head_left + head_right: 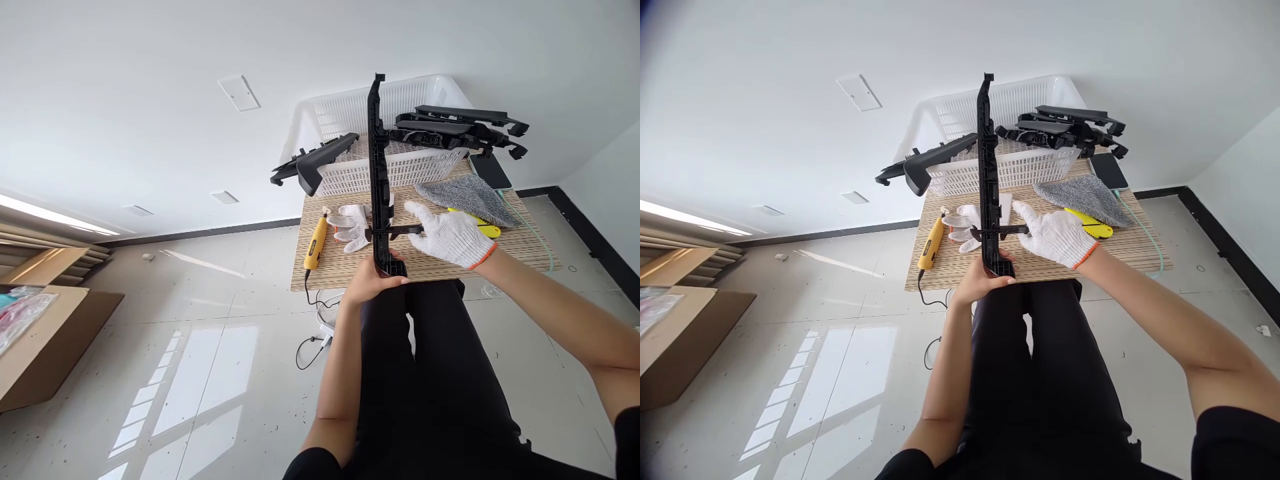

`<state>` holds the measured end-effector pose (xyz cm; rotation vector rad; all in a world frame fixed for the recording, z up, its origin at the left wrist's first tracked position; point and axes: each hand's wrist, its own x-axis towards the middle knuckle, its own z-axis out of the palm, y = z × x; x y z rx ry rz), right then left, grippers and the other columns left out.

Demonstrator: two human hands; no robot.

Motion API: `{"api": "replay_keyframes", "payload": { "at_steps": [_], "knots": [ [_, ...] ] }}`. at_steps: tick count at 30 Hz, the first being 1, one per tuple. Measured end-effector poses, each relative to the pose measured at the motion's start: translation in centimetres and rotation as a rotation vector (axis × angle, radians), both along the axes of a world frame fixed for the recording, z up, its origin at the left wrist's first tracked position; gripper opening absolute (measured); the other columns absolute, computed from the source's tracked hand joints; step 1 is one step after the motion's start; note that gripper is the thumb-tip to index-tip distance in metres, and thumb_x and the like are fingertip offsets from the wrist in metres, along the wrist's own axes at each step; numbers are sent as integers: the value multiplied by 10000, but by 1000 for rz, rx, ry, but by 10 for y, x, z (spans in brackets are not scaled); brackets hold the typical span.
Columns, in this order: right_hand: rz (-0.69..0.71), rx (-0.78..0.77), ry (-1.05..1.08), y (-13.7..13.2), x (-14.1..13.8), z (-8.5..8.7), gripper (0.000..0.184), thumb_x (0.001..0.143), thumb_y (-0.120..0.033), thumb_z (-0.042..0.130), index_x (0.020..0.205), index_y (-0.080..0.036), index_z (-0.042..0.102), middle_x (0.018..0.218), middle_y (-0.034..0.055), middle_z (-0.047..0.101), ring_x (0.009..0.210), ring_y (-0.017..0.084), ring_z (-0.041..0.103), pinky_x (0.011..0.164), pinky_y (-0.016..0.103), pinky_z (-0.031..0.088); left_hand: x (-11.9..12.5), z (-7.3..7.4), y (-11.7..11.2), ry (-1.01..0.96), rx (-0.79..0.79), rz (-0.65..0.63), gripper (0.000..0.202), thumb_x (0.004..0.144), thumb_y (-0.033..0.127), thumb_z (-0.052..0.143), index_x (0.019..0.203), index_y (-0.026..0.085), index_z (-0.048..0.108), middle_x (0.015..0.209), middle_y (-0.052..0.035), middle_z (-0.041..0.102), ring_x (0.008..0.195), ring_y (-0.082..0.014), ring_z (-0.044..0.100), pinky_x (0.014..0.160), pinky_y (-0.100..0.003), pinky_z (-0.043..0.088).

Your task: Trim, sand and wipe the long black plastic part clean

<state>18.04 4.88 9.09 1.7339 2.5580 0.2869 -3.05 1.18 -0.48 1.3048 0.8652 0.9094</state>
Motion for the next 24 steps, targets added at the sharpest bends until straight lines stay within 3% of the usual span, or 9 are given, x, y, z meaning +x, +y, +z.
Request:
{"api": "replay_keyframes", "payload": {
  "at_steps": [4,14,24],
  "knots": [
    [29,16,-12,1,3,0,604,1018,-355,301,1584,-145,330,857,155,759,726,266,673,621,320,246,-1,0,0,17,13,1,619,684,390,928,1160,174,595,1221,-148,726,1073,-287,717,959,-449,568],
    [63,57,-17,2,7,0,481,1025,-358,261,1403,-183,500,794,142,743,687,257,646,608,335,196,1,-2,0,-15,-12,6,630,672,390,936,1155,180,592,1223,-143,729,1095,-295,717,993,-466,559],
    [82,72,0,2,7,-2,455,1025,-360,281,1348,-175,544,783,142,746,679,250,641,608,327,180,0,-3,0,-7,8,4,622,681,379,932,1161,176,593,1226,-147,727,1111,-300,712,1010,-478,547]
  ]
}}
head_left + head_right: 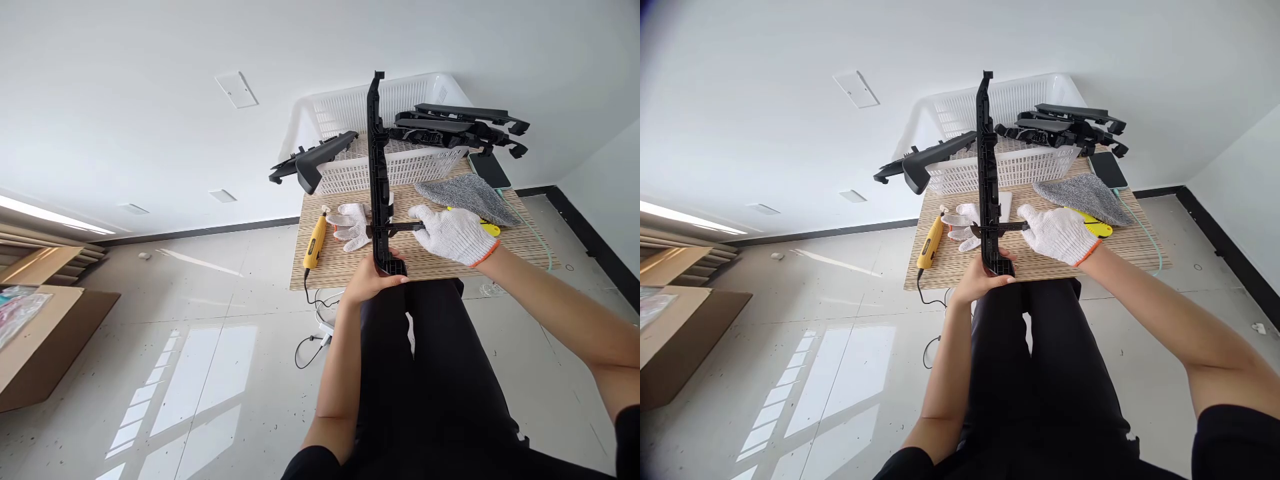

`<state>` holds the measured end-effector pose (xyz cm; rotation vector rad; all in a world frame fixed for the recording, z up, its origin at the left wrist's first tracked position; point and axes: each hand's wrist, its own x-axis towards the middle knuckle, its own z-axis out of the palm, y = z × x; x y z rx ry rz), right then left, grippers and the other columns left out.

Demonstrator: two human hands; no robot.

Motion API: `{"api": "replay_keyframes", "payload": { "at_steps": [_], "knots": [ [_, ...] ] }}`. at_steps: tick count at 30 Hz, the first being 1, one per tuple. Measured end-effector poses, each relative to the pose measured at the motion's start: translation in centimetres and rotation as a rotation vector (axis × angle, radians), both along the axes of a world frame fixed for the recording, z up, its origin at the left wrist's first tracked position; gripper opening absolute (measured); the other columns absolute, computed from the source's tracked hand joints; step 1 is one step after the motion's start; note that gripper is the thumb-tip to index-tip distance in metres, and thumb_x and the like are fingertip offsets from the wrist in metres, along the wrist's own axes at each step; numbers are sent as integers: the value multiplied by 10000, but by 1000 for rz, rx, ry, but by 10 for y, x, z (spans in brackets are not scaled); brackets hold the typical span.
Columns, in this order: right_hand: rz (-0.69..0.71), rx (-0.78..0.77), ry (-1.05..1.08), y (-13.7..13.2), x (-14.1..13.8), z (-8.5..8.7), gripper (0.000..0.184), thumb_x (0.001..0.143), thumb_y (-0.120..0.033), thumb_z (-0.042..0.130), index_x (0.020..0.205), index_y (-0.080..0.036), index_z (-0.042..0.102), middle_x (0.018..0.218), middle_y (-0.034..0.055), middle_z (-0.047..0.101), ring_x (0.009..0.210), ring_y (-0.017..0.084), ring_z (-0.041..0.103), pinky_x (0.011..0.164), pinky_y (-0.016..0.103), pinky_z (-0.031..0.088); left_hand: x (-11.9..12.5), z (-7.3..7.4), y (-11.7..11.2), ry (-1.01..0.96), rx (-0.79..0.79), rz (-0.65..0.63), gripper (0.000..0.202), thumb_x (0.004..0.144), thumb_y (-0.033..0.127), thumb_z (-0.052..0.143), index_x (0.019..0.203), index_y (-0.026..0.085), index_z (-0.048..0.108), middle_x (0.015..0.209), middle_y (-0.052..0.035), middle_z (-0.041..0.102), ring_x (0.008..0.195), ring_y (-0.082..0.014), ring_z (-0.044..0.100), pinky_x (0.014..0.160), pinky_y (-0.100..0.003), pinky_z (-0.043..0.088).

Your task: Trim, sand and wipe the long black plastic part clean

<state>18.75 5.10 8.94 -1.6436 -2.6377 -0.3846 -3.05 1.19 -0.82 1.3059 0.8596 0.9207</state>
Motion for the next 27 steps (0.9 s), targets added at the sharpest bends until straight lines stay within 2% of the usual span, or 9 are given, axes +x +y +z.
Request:
{"api": "replay_keyframes", "payload": {
  "at_steps": [5,11,14,17,19,21,23,25,27],
  "knots": [
    [-10,48,32,2,1,-7,487,1020,-359,274,1324,-167,603,711,116,724,623,256,637,577,317,200,0,1,0,-11,-7,-3,621,683,369,932,1162,172,588,1229,-151,722,1083,-289,714,982,-462,554],
    [-117,179,430,-2,16,-20,445,970,-387,437,1279,-137,638,876,103,772,663,238,676,584,320,368,2,2,0,-19,-2,2,627,678,374,934,1152,166,579,1216,-149,723,1079,-279,707,982,-446,545],
    [-304,174,521,-8,23,-30,453,949,-396,517,1317,-147,604,918,118,775,714,260,701,602,316,401,3,3,-1,-42,-12,-1,629,673,376,935,1149,169,579,1213,-142,721,1075,-273,706,964,-429,553],
    [-557,117,471,-11,26,-43,503,955,-416,521,1380,-147,548,845,137,758,741,309,709,623,335,421,3,4,-1,-26,5,19,614,678,374,931,1144,170,588,1206,-137,719,1071,-266,702,939,-404,559],
    [-633,43,436,-10,23,-51,541,957,-425,523,1423,-151,505,823,140,748,769,330,713,650,354,443,3,3,-1,2,13,40,614,690,371,923,1161,171,585,1195,-135,722,1052,-256,701,903,-383,565],
    [-644,-37,415,-6,18,-57,575,955,-423,531,1471,-180,458,874,138,751,808,336,717,679,370,461,3,3,-1,14,7,53,625,701,369,915,1185,170,572,1180,-136,728,1027,-245,703,864,-361,570],
    [-633,-71,390,0,9,-61,597,954,-413,530,1505,-209,424,1020,150,746,849,334,715,700,383,471,3,3,-1,10,-7,59,652,701,369,913,1211,169,558,1172,-141,733,1009,-240,709,838,-347,575],
    [-596,-45,354,7,1,-65,603,962,-406,511,1522,-204,410,1173,174,701,897,332,702,716,393,475,4,3,-1,-1,-17,68,682,707,380,908,1243,171,541,1175,-146,733,997,-241,721,828,-348,585],
    [-535,9,328,13,-6,-69,595,969,-398,497,1516,-175,423,1226,188,658,972,341,673,744,401,473,4,3,-2,-13,-19,86,711,714,395,902,1274,175,524,1176,-146,732,967,-238,737,824,-355,596]
  ]
}}
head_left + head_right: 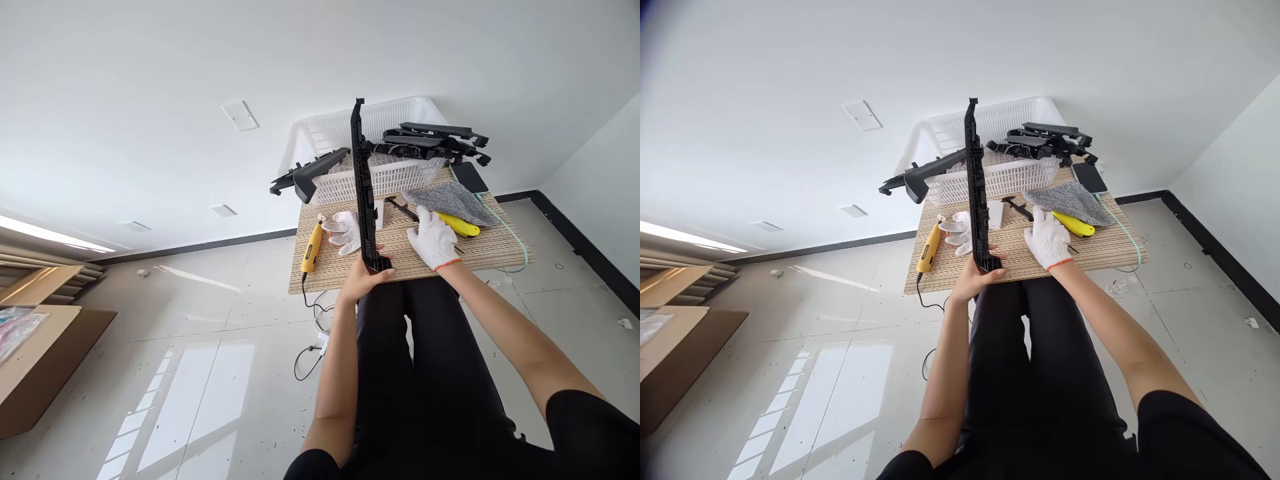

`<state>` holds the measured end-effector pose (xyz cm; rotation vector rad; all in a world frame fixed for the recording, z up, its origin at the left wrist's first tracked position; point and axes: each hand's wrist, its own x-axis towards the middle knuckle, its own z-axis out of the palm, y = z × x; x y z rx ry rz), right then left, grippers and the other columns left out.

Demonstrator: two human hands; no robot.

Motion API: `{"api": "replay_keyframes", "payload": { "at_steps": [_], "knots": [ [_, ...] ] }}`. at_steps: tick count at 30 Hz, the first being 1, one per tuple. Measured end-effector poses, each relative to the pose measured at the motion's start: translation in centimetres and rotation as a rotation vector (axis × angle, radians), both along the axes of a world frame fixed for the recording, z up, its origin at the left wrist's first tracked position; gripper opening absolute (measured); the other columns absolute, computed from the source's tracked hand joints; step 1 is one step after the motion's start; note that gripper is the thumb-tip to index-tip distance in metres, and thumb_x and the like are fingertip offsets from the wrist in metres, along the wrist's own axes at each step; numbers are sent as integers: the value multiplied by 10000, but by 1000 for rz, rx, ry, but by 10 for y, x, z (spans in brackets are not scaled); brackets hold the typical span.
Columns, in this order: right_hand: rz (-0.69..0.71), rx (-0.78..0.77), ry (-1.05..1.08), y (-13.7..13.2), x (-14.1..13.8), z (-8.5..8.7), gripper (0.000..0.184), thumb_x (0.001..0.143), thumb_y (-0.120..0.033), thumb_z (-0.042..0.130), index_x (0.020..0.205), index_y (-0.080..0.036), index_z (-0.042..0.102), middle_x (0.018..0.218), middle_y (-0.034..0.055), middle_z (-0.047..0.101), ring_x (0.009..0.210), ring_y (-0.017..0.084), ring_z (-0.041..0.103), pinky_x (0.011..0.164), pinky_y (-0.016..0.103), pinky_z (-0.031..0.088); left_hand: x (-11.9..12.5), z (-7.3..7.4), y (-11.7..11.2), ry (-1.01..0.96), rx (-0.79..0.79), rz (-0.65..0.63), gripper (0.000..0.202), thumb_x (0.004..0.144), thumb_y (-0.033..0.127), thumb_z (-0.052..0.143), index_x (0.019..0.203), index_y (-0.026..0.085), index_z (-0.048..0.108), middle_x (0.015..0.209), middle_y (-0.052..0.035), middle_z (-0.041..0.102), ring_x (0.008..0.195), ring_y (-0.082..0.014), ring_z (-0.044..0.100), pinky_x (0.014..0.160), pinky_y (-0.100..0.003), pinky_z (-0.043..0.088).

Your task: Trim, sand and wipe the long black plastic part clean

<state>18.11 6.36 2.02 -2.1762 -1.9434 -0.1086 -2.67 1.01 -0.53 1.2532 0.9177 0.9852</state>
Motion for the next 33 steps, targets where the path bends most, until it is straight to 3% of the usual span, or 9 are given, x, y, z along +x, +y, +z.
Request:
{"api": "replay_keyframes", "payload": {
  "at_steps": [4,8,13,16,19,23,26,30,33],
  "knots": [
    [84,85,0,6,-5,-10,523,969,-378,490,1436,-145,516,1245,189,627,1074,348,600,817,415,451,1,0,-1,-41,-36,25,778,699,430,905,1316,185,500,1184,-138,725,828,-205,759,766,-351,624],
    [76,163,99,2,0,-10,392,987,-345,446,1270,-152,637,1211,178,640,1048,316,576,841,403,416,1,2,-2,-52,-104,31,833,686,467,898,1357,198,485,1218,-148,714,753,-197,767,674,-323,637],
    [-25,304,191,-10,31,0,375,1016,-342,392,1137,-191,713,1148,151,682,1000,288,581,816,384,393,6,6,-2,-38,-73,124,666,757,490,836,1289,200,559,1337,-153,666,712,-166,756,637,-298,641],
    [-129,215,138,-13,58,6,349,983,-338,442,1086,-198,744,1120,152,695,984,296,585,781,381,387,9,7,1,-45,-71,221,533,827,514,764,1230,208,595,1459,-136,584,696,-147,743,579,-287,635],
    [-127,85,67,-12,75,10,339,940,-367,519,1133,-204,746,1172,153,692,1027,313,590,799,389,402,11,7,4,-83,-93,283,515,862,539,721,1238,222,570,1462,-124,574,663,-130,730,513,-266,615],
    [-89,-64,5,-3,78,15,463,924,-421,555,1323,-208,653,1187,161,697,1060,322,620,824,392,431,9,6,6,-100,-68,262,581,799,512,800,1228,215,544,1362,-112,623,586,-76,691,526,-241,620],
    [-36,-130,6,4,77,21,430,912,-372,552,1290,-199,663,1122,163,723,1024,324,658,813,389,449,9,5,7,-94,-73,225,681,710,439,888,1245,215,530,1269,-91,657,590,-69,689,584,-249,642],
    [51,-78,248,-2,81,28,422,917,-393,538,1263,-198,681,1091,143,743,934,294,683,790,381,480,11,4,8,-93,-84,208,700,645,389,938,1187,198,538,1173,-72,684,624,-86,702,614,-250,648],
    [129,-13,748,-24,77,26,467,899,-411,574,1319,-218,645,983,79,741,708,186,641,673,320,486,14,5,11,-87,-103,263,662,723,480,880,1224,206,544,1207,-86,683,586,-96,696,567,-260,636]
  ]
}}
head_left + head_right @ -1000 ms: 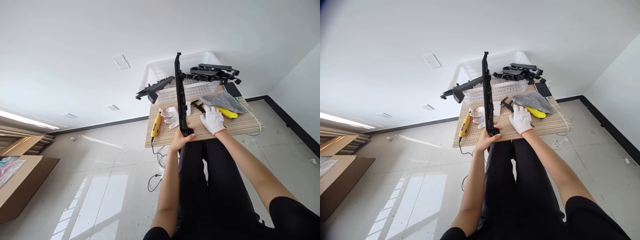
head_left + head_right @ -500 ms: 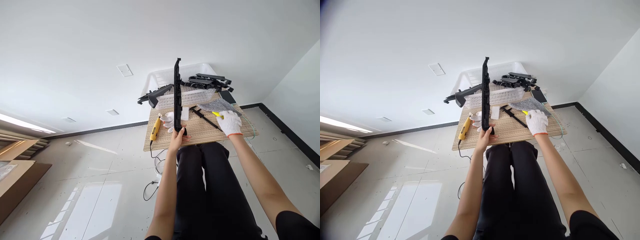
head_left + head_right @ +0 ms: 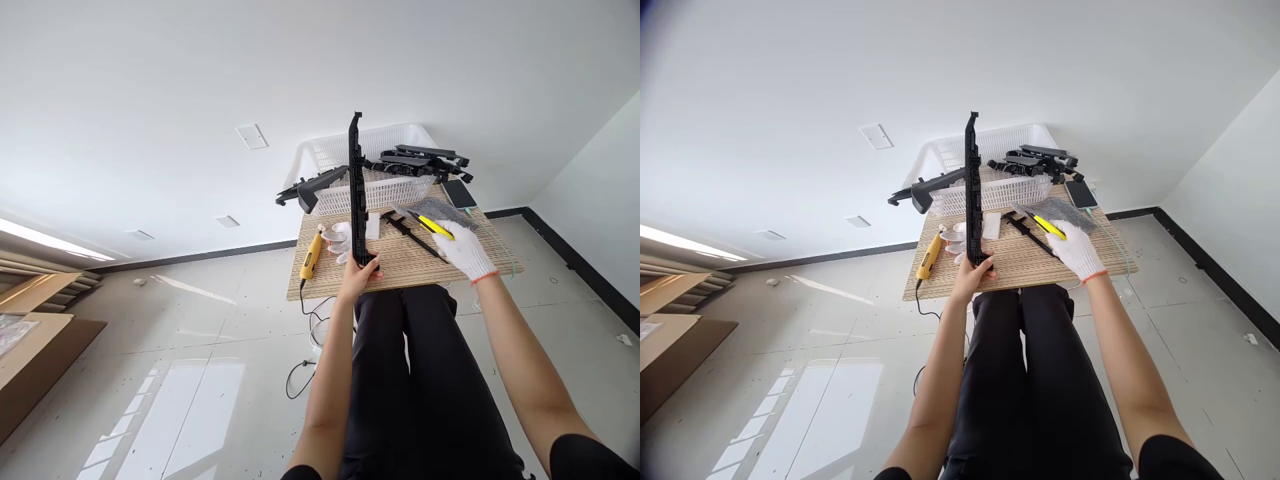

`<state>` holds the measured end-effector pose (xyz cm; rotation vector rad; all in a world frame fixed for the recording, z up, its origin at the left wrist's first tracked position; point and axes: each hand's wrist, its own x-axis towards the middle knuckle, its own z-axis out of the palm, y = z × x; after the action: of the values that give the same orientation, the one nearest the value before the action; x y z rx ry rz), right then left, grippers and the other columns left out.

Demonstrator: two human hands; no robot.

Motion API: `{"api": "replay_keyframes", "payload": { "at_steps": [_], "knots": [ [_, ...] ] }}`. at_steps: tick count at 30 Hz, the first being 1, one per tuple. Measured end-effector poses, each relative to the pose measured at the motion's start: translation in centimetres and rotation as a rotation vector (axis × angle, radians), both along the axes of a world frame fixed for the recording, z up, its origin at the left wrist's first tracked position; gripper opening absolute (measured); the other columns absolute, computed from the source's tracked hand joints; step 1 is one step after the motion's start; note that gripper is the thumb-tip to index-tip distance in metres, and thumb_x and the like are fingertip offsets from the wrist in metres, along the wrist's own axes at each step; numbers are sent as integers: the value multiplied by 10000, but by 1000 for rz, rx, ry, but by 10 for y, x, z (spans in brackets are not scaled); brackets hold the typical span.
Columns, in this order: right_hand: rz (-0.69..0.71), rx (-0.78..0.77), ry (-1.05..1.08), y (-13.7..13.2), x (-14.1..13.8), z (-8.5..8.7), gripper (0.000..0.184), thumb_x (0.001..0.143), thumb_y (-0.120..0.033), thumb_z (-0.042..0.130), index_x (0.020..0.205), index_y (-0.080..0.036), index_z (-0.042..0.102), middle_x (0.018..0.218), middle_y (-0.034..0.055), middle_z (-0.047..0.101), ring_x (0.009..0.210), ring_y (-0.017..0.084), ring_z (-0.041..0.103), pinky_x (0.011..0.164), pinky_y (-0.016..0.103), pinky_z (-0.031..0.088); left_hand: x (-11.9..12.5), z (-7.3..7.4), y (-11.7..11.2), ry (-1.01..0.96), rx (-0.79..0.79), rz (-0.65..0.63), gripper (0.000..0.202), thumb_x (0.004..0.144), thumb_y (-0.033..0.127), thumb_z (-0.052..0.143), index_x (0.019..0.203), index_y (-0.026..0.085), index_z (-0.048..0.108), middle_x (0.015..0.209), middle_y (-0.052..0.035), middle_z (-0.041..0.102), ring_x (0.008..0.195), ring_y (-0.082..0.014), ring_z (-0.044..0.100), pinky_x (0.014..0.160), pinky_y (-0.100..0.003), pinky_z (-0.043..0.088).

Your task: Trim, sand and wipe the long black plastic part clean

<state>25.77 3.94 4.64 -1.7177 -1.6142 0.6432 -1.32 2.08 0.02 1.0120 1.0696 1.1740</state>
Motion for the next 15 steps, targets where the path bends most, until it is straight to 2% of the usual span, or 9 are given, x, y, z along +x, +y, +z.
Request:
{"api": "replay_keyframes", "payload": {
  "at_steps": [3,5,7,10,13,15],
  "knots": [
    [36,-82,591,-22,-14,-11,419,833,-413,637,1192,-201,674,828,27,686,498,90,459,481,252,355,2,2,8,-32,-64,54,629,796,621,770,1224,206,570,1202,-101,703,555,-110,684,497,-251,600],
    [66,-151,754,-30,-24,-18,415,772,-420,712,1114,-185,694,740,-1,647,457,66,385,436,233,270,1,4,16,-53,-73,48,623,832,695,683,1195,196,591,1188,-103,713,547,-114,681,481,-250,587],
    [119,-215,752,-32,-30,-20,461,736,-415,772,1122,-170,714,688,-16,626,455,59,372,432,226,259,-2,4,24,-64,-64,15,650,872,755,570,1174,180,613,1157,-107,722,542,-120,683,498,-265,593],
    [264,-317,583,-29,-30,-17,543,747,-432,809,1211,-160,733,677,-15,629,490,67,409,462,229,330,-5,3,32,-78,-67,-20,707,904,794,441,1145,162,648,1112,-115,732,532,-126,677,501,-278,586],
    [414,-385,397,-22,-26,-13,552,743,-453,829,1210,-168,765,744,15,679,514,74,455,485,242,387,-6,0,33,-95,-58,-14,677,911,773,458,1105,161,673,1105,-110,742,508,-117,647,460,-269,549],
    [417,-372,352,-17,-26,-13,549,730,-458,837,1196,-172,780,805,37,714,532,82,487,496,249,418,-6,-2,31,-107,-51,0,662,915,764,464,1069,157,679,1081,-107,751,471,-106,618,428,-267,523]
  ]
}}
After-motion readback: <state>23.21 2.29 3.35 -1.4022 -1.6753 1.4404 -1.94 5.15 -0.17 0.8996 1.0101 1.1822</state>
